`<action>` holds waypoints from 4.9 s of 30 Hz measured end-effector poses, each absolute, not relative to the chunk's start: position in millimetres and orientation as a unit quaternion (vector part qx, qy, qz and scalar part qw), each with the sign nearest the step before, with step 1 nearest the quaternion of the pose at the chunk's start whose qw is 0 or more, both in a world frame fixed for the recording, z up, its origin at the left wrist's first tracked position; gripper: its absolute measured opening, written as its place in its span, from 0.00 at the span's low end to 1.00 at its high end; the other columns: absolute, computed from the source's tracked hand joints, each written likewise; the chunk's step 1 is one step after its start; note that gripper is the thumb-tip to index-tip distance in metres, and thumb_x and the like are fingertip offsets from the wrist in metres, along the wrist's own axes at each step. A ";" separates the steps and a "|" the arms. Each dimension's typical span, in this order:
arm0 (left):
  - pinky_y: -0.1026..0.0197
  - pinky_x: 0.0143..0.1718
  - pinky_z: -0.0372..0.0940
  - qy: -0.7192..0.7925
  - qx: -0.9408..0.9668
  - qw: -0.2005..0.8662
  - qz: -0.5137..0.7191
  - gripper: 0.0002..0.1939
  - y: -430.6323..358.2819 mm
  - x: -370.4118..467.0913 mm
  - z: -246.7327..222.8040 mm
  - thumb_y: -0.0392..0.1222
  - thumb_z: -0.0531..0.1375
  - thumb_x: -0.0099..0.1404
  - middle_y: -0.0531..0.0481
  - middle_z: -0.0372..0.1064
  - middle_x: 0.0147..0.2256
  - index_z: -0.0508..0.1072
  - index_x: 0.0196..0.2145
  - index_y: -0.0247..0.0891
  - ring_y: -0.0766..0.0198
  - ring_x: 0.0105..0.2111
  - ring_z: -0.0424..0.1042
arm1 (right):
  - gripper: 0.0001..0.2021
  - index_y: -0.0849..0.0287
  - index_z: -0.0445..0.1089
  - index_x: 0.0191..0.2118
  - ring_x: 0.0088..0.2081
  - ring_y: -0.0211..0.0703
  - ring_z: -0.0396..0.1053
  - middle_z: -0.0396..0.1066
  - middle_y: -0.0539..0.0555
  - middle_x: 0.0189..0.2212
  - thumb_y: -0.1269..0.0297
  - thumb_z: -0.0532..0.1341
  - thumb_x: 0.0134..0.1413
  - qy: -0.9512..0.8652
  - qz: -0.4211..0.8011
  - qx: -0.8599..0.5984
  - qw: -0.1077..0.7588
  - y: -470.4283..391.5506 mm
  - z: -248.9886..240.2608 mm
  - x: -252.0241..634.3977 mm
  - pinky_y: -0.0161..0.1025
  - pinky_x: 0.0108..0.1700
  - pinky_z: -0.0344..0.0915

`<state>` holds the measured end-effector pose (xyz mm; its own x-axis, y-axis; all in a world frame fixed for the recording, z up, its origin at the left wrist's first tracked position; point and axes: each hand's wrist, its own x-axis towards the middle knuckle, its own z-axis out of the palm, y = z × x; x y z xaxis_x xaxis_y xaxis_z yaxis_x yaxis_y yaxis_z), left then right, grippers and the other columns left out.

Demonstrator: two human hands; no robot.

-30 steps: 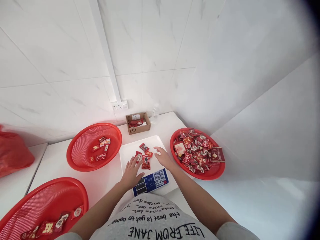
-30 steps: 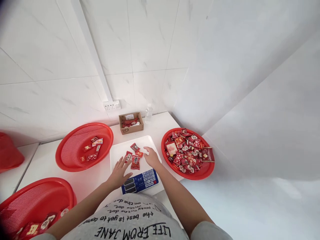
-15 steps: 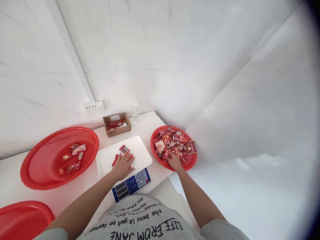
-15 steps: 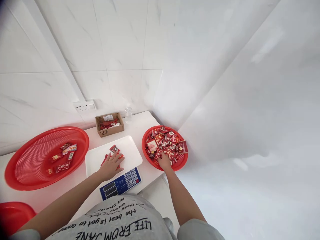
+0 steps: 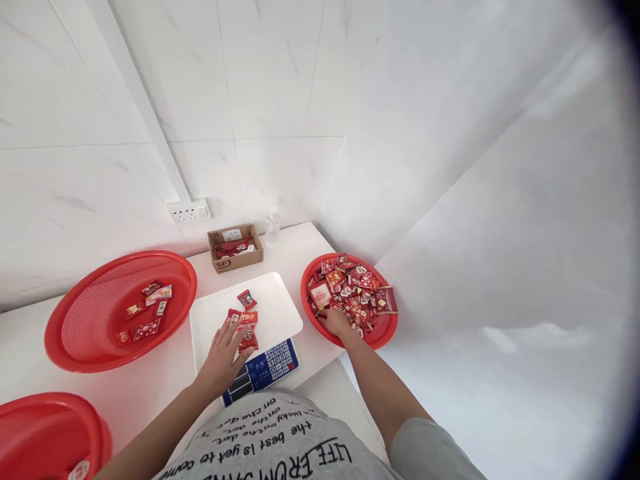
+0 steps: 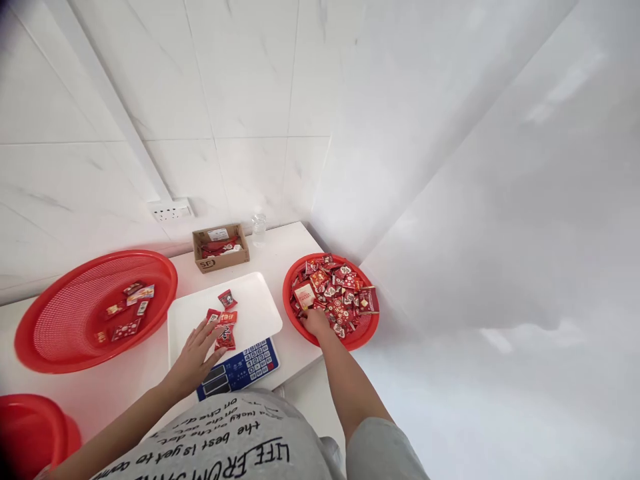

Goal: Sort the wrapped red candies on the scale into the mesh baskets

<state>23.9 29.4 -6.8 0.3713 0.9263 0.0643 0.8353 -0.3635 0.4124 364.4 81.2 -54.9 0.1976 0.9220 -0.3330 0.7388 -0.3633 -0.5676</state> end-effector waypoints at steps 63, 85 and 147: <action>0.48 0.55 0.57 0.555 0.786 0.224 0.154 0.21 3.9 23.8 4.1 0.50 0.49 0.64 0.47 0.60 0.55 0.64 0.52 0.42 0.55 0.59 0.52 | 0.22 0.61 0.66 0.47 0.44 0.53 0.68 0.72 0.61 0.41 0.62 0.61 0.42 -0.422 0.341 -0.812 0.214 57.4 -59.0 429.0 0.45 0.44 0.61; 0.49 0.56 0.55 0.560 0.778 0.254 0.133 0.22 4.9 20.8 3.2 0.51 0.48 0.64 0.45 0.59 0.56 0.64 0.52 0.40 0.54 0.58 0.53 | 0.25 0.62 0.65 0.50 0.34 0.41 0.71 0.73 0.52 0.31 0.66 0.61 0.41 -0.229 0.411 -0.721 0.510 68.9 -13.6 433.9 0.38 0.40 0.70; 0.43 0.58 0.45 0.526 0.821 0.222 0.016 0.25 24.8 22.7 -5.8 0.43 0.53 0.60 0.43 0.48 0.61 0.58 0.56 0.40 0.49 0.62 0.42 | 0.07 0.58 0.69 0.30 0.36 0.41 0.67 0.70 0.54 0.32 0.68 0.54 0.48 -0.593 0.331 -0.583 0.446 80.4 -1.8 217.8 0.39 0.42 0.63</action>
<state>22.7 24.8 -5.8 0.4459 0.8710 -0.2064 0.8566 -0.3483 0.3808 217.8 80.4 -1.8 0.0767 0.9867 0.1433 0.3957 0.1018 -0.9127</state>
